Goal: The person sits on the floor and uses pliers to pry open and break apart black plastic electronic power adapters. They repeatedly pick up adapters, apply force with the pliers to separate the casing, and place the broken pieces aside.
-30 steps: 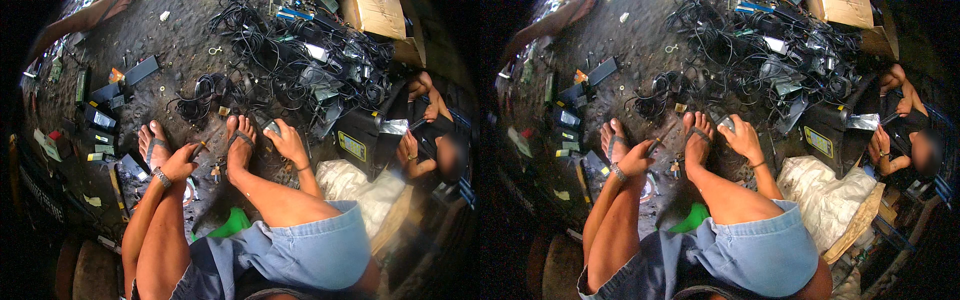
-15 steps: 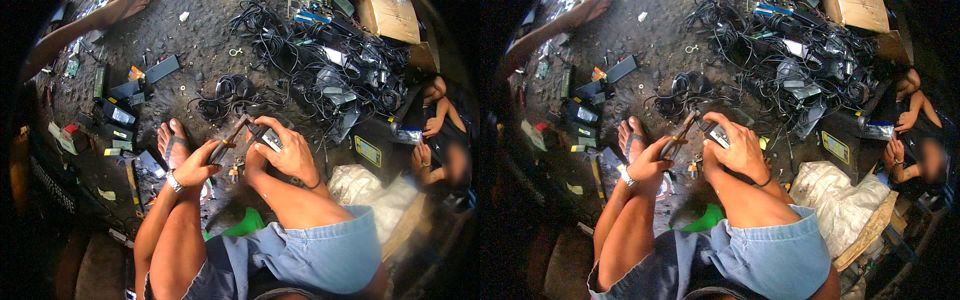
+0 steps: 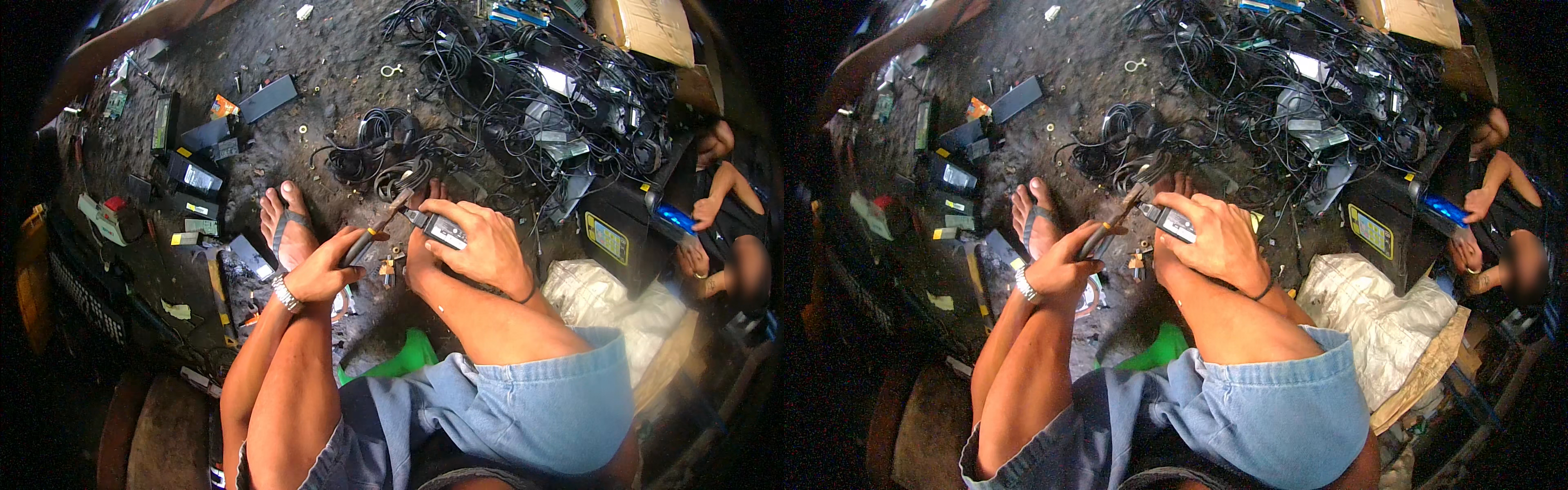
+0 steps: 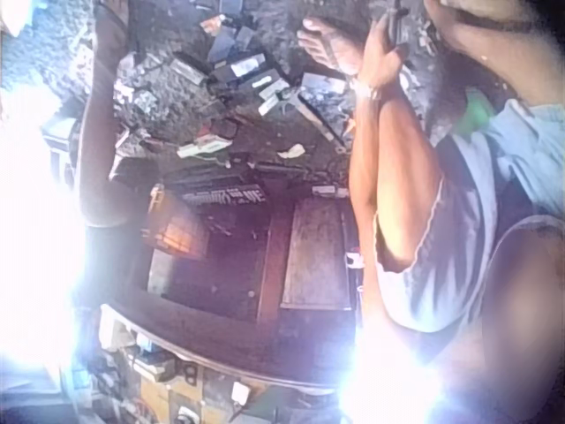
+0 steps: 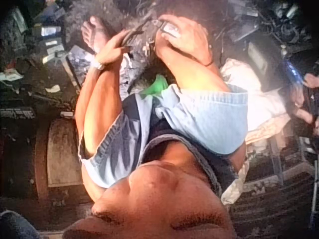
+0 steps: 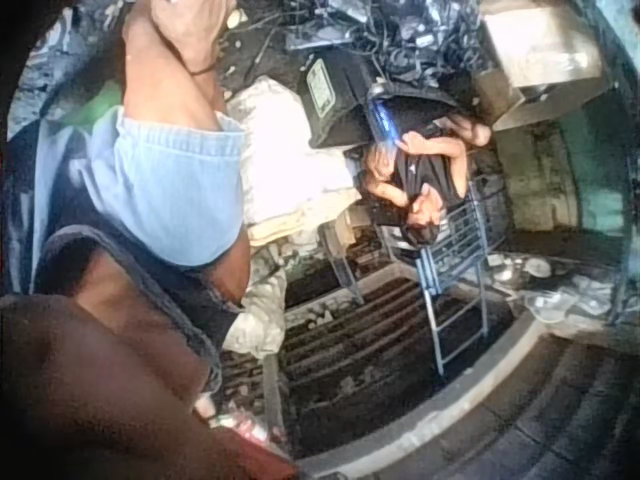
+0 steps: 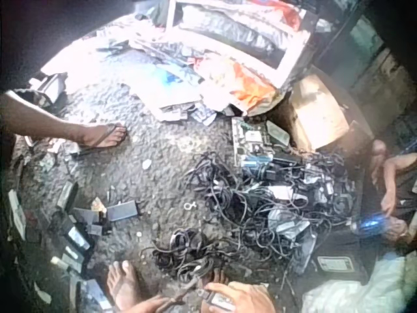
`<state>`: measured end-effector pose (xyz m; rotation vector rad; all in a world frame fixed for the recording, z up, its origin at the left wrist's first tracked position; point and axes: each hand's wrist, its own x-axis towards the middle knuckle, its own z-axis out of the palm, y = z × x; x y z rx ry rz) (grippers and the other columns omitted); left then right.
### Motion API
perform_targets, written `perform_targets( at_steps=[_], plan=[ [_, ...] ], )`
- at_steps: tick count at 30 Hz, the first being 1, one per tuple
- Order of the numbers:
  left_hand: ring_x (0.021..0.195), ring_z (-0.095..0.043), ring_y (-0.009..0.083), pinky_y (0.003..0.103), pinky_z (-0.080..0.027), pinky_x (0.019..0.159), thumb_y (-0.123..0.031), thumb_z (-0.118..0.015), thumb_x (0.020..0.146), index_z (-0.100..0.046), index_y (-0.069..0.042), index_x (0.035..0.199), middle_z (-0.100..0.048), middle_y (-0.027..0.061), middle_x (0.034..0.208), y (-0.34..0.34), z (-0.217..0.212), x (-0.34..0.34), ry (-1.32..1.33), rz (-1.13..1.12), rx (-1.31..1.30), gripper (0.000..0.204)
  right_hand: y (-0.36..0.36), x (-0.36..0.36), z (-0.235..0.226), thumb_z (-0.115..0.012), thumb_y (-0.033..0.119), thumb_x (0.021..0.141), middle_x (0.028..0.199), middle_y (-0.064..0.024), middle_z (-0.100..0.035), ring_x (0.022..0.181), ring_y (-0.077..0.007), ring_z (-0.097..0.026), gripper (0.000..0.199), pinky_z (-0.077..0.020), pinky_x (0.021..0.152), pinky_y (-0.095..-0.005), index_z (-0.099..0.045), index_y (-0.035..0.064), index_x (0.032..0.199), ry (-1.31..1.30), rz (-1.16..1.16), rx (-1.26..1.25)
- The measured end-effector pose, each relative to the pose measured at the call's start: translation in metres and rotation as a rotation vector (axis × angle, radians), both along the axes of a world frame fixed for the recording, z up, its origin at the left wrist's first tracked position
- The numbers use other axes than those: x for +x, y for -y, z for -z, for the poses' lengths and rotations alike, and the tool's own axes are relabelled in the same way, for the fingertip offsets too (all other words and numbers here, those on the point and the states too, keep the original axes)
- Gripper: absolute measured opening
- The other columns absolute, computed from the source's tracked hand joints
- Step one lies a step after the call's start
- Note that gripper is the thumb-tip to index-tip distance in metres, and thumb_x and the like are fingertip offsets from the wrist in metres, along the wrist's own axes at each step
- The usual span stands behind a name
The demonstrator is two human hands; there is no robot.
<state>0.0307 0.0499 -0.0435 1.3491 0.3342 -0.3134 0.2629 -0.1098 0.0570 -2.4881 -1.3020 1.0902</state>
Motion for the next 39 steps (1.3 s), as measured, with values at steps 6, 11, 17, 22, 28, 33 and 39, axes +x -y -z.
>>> perform_targets(
  at_steps=[6, 11, 17, 22, 28, 33, 39],
  plan=[
    [0.116, -0.053, 0.0255, 0.037, -0.041, 0.105, -0.010, -0.070, 0.089, -0.060, -0.002, 0.127, -0.057, 0.0125, 0.119, 0.012, 0.007, 0.001, -0.078, -0.125, -0.108, 0.040, 0.000, -0.001, 0.003, -0.083, 0.030, 0.079, 0.092, -0.0108, -0.069, 0.088, -0.0354, -0.070, 0.051, -0.0564, 0.080, -0.0464, -0.070, 0.0247, 0.128, 0.016, -0.028, 0.042],
    [0.098, -0.054, 0.0181, 0.034, -0.046, 0.090, -0.016, -0.074, 0.092, -0.059, -0.001, 0.118, -0.058, 0.0064, 0.102, 0.021, 0.020, 0.001, -0.178, -0.205, -0.169, 0.033, 0.006, 0.004, 0.009, -0.082, 0.033, 0.080, 0.089, -0.0107, -0.067, 0.084, -0.0368, -0.070, 0.050, -0.0565, 0.075, -0.0480, -0.070, 0.0256, 0.128, -0.007, -0.041, 0.120],
    [0.064, -0.054, 0.0226, 0.042, -0.046, 0.064, -0.023, -0.074, 0.091, -0.057, 0.000, 0.098, -0.056, 0.0121, 0.069, 0.027, 0.037, 0.000, -0.204, -0.136, -0.030, 0.029, 0.007, 0.001, 0.016, -0.079, 0.031, 0.081, 0.092, -0.0118, -0.068, 0.084, -0.0395, -0.070, 0.046, -0.0572, 0.073, -0.0494, -0.067, 0.0238, 0.125, -0.043, -0.015, 0.241],
    [0.057, -0.049, 0.0243, 0.045, -0.042, 0.059, -0.023, -0.074, 0.093, -0.050, 0.000, 0.087, -0.047, 0.0183, 0.064, 0.022, 0.009, 0.009, -0.144, -0.248, 0.334, 0.034, -0.004, 0.003, 0.023, -0.075, 0.022, 0.078, 0.101, -0.0144, -0.070, 0.090, -0.0427, -0.070, 0.045, -0.0575, 0.080, -0.0499, -0.063, 0.0188, 0.121, -0.010, -0.034, 0.338],
    [0.058, -0.047, 0.0198, 0.040, -0.041, 0.057, -0.021, -0.073, 0.094, -0.049, -0.001, 0.086, -0.046, 0.0117, 0.064, 0.028, -0.001, 0.010, -0.134, -0.352, 0.251, 0.033, -0.013, 0.014, 0.047, -0.071, 0.010, 0.069, 0.107, -0.0134, -0.070, 0.100, -0.0364, -0.071, 0.050, -0.0554, 0.087, -0.0410, -0.061, 0.0069, 0.118, -0.341, 0.066, 0.389],
    [0.065, -0.057, 0.0223, 0.038, -0.047, 0.062, -0.014, -0.067, 0.095, -0.056, 0.000, 0.102, -0.053, 0.0088, 0.068, 0.028, 0.010, 0.019, -0.292, -0.390, -0.234, 0.020, -0.008, 0.024, 0.050, -0.080, 0.019, 0.076, 0.093, -0.0032, -0.062, 0.088, -0.0120, -0.058, 0.046, -0.0478, 0.081, -0.0291, -0.059, 0.0012, 0.113, -0.374, 0.312, 0.677],
    [0.112, -0.063, 0.0468, 0.047, -0.048, 0.099, -0.009, -0.069, 0.088, -0.052, 0.007, 0.140, -0.066, 0.0288, 0.114, 0.027, 0.034, 0.001, -0.142, -0.172, 0.366, 0.057, -0.033, 0.068, 0.047, -0.066, 0.014, 0.094, 0.087, -0.0055, -0.060, 0.085, -0.0160, -0.059, 0.017, -0.0483, 0.083, -0.0321, -0.058, 0.0064, 0.108, -0.632, 1.036, 1.211]
  ],
)
